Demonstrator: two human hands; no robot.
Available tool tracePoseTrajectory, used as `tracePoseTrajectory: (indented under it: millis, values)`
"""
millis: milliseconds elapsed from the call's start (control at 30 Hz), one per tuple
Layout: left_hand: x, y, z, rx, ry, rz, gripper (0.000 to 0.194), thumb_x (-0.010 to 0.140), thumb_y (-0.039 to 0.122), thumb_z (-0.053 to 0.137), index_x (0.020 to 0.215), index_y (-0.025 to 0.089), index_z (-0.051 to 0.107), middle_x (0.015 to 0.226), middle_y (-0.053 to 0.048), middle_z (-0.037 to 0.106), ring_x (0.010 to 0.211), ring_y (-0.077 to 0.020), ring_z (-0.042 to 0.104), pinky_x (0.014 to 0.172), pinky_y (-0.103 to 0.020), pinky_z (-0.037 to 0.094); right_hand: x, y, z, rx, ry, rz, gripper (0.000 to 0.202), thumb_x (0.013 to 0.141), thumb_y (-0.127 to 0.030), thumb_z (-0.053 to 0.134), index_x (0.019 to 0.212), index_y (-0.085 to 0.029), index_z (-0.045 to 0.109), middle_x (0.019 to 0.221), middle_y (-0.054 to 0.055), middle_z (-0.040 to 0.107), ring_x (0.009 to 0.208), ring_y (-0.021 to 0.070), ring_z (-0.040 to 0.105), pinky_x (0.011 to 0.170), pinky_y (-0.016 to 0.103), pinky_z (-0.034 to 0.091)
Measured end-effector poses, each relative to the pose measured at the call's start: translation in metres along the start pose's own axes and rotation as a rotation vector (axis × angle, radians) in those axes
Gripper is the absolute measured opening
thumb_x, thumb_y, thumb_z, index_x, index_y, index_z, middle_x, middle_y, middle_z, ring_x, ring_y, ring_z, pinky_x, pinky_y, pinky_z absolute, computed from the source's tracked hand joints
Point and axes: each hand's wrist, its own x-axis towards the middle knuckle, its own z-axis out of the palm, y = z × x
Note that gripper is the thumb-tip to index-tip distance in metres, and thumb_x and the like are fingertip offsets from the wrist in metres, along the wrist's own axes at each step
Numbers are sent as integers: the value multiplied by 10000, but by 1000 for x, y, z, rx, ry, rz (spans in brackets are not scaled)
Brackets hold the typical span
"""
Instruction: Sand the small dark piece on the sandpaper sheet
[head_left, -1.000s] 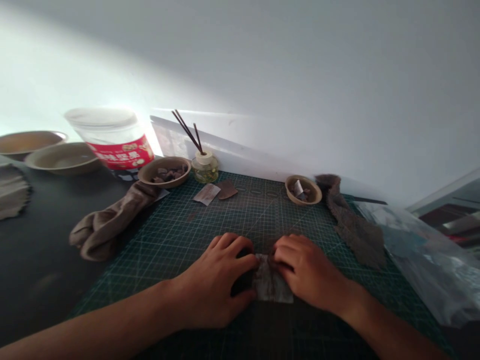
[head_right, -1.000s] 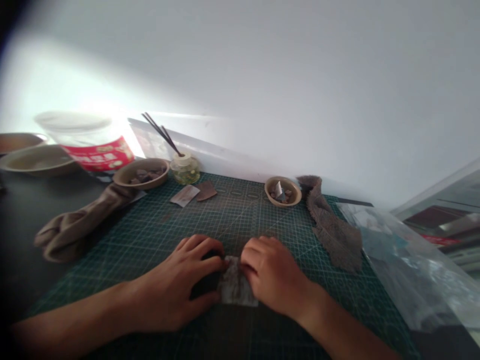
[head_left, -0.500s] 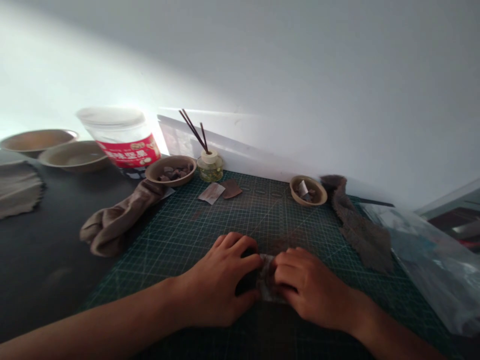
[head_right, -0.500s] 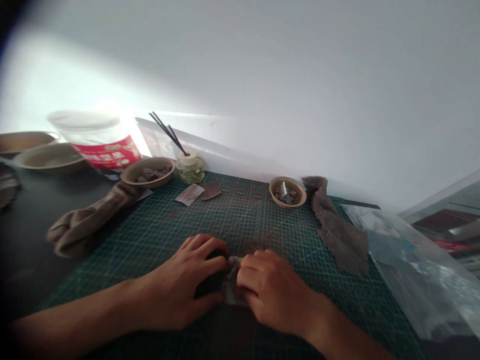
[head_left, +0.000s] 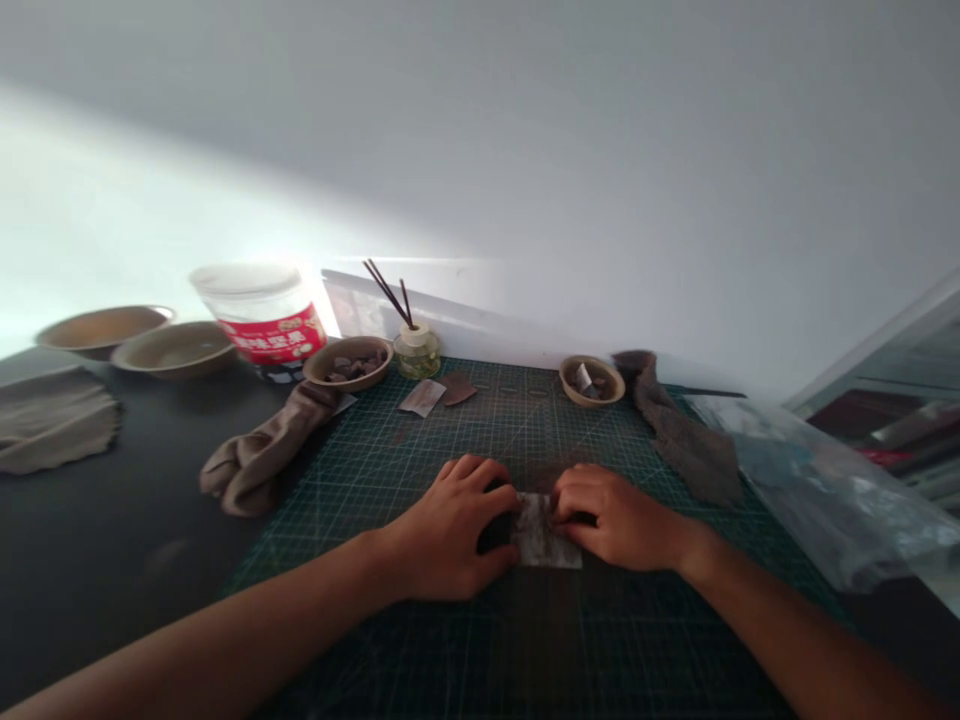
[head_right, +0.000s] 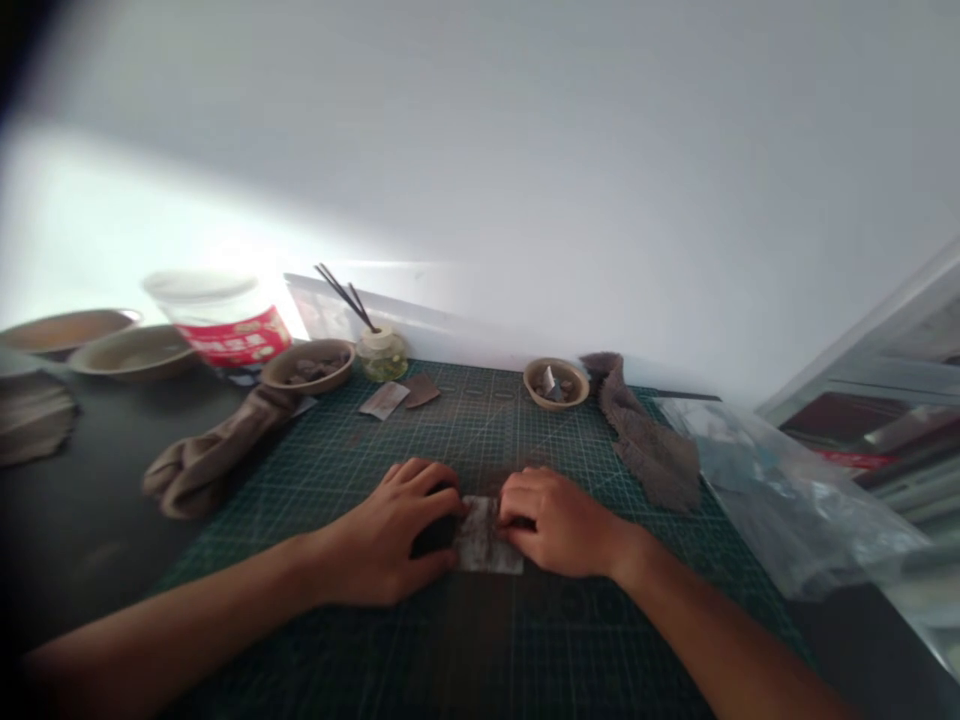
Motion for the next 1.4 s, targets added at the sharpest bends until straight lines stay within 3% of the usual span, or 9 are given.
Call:
tracePoseTrajectory:
  millis: [200, 333, 467, 633, 900, 1100, 1400]
  values:
    - [4, -1, 0, 116, 60, 56, 266, 904, 444, 642, 1041, 216, 662, 1046, -69, 601, 1000, -268, 538, 880, -421, 433, 3, 4, 3, 90, 273, 99, 55, 949, -239, 633, 941, -200, 671, 1007, 42, 695, 959, 189, 649, 885, 343, 501]
    - [5, 3, 2, 192, 108, 75, 273, 968, 419, 612, 1109, 190, 656, 1093, -74, 635, 1024, -247, 588, 916, -440, 481, 8, 8, 16, 171, 384, 156, 158, 961, -296, 645, 1079, -192, 664, 1015, 45, 715, 952, 198, 679, 877, 353, 541]
    - [1, 10, 4, 266, 157, 61, 302, 990, 392, 624, 1192, 168, 639, 1203, -85, 649, 1080, -241, 635, 955, -474, 531, 6, 4, 33, 209, 456, 168, 280, 993, -345, 641, 1203, -160, 636, 1158, 81, 682, 1039, 233, 674, 921, 446, 563]
    - [-12, 21, 5, 324, 227, -47, 303, 1001, 364, 618, 1239, 177, 631, 1280, -101, 635, 1114, -244, 641, 958, -471, 553, -6, -11, 46, 193, 550, 225, 314, 997, -352, 643, 1250, -168, 628, 1272, 101, 639, 1099, 254, 652, 935, 472, 564]
    - [-45, 50, 4, 350, 227, -298, 318, 1000, 364, 622, 1259, 178, 621, 1272, -100, 637, 1081, -236, 655, 920, -448, 575, -32, -35, 59, 257, 759, 392, 332, 1001, -355, 637, 1276, -171, 613, 1283, 104, 631, 1084, 251, 656, 913, 462, 575]
    - [-51, 60, -8, 366, 251, -404, 334, 994, 362, 634, 1268, 173, 613, 1257, -97, 639, 1060, -233, 662, 888, -433, 587, -31, -44, 56, 300, 800, 405, 305, 1006, -360, 628, 1248, -175, 628, 1247, 95, 647, 1036, 235, 668, 881, 432, 588]
    - [-45, 48, 4, 341, 204, -425, 318, 998, 371, 626, 1245, 170, 625, 1239, -95, 650, 1055, -230, 664, 901, -438, 581, -31, -30, 58, 326, 792, 416, 325, 1001, -358, 636, 1265, -169, 619, 1262, 100, 640, 1057, 243, 664, 894, 448, 582]
